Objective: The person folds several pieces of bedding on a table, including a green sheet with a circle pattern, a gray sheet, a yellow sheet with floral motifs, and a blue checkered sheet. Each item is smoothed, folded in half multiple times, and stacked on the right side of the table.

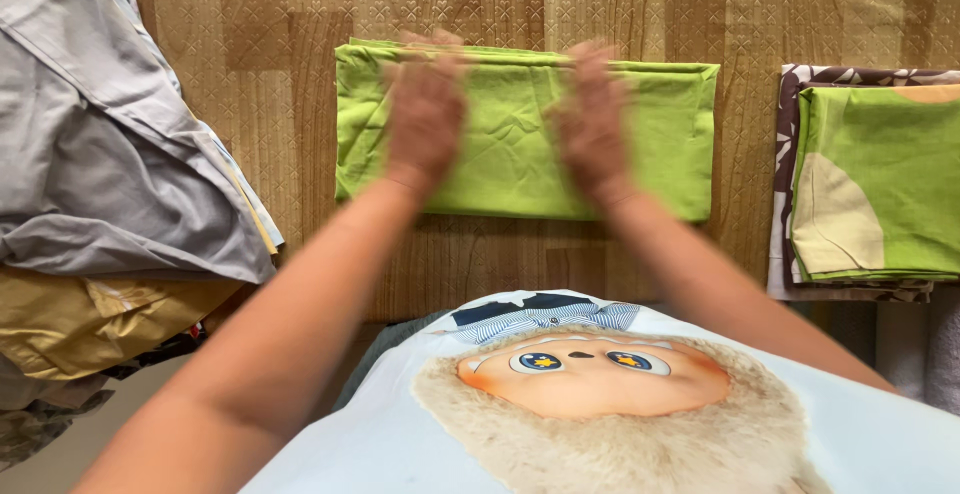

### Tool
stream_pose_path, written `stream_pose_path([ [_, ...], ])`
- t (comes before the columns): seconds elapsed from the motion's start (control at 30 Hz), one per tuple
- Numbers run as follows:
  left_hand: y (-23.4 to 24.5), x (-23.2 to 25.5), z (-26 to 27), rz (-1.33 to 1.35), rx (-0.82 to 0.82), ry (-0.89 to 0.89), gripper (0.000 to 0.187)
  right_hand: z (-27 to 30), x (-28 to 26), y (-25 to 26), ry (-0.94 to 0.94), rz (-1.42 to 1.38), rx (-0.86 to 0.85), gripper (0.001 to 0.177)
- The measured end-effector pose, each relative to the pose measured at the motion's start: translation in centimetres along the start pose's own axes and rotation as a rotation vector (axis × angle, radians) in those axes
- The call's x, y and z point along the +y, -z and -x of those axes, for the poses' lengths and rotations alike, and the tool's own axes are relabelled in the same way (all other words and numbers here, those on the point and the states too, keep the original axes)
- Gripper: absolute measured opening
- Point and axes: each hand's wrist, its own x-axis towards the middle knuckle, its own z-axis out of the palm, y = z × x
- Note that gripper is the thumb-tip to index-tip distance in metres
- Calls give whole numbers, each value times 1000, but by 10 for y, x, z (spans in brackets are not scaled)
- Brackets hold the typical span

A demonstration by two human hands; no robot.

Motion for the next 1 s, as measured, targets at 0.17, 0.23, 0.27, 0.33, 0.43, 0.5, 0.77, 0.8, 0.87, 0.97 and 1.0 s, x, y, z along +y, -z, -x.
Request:
stream_pose_path([
  [0.17,-23,39,7,97,-412,17,63,10,-43,-30,-24,44,-305,68],
  [0.23,-17,20,6,-1,-642,24,61,10,-19,-14,-116,80,-310,69],
  [0.27,-13,9,3,-19,-633,78,61,8,-3,-3,-160,100,-307,70],
  [0.33,-3,-20,-2,-55,-613,186,61,4,25,15,-333,96,-264,67],
  [0.43,8,-54,-6,-45,-530,342,63,-7,58,32,-485,152,-261,68],
  [0.5,10,-68,-10,9,-476,441,64,-12,71,36,-535,151,-272,69],
  [0.77,12,-119,-23,56,-559,602,28,-8,83,45,-419,98,-159,59],
  [0.8,11,-124,-23,14,-476,586,31,-6,77,41,-359,97,-109,59],
  [0.87,10,-123,-21,-71,-241,533,48,-8,54,25,-232,161,-61,59],
  [0.97,-2,-80,-10,-143,23,183,58,2,1,-13,-54,48,-57,65],
  [1.0,-8,-60,-3,-67,-62,166,53,5,-18,-27,-5,5,-67,67],
])
